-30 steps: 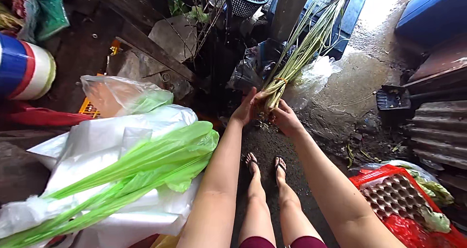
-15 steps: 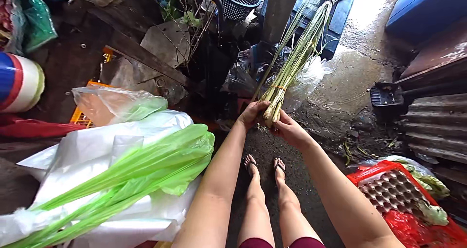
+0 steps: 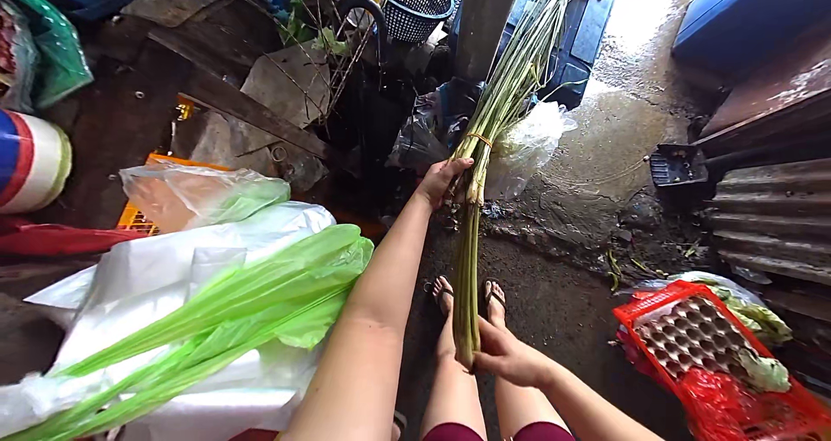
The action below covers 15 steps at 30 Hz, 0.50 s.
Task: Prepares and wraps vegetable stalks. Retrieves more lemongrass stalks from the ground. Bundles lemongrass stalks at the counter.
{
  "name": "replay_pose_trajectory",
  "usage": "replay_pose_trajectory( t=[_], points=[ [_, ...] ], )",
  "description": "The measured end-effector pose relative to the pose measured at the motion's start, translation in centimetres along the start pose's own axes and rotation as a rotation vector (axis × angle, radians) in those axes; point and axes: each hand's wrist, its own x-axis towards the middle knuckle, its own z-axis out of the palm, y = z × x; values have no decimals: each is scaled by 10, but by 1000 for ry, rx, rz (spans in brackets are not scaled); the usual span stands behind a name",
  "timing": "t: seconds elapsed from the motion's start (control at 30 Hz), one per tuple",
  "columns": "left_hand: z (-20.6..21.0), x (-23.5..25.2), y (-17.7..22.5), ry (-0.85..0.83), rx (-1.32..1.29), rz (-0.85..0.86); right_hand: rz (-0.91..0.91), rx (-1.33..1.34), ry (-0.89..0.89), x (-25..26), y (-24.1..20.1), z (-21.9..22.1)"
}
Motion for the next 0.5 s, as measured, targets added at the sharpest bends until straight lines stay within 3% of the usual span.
replay_pose_trajectory(
  t=[0.1, 0.2, 0.37, 0.5],
  points=[
    [12, -1, -9, 11, 20, 2, -17, 294, -5, 0, 3, -16],
    [27, -3, -20, 19, 11, 2, -17, 507, 109, 22, -15, -24],
    [32, -1, -25, 64, -22, 1, 23, 349, 478, 30, -28, -1],
    [30, -4, -16, 123, -11, 15, 167, -27, 434, -16, 30, -26]
  ],
)
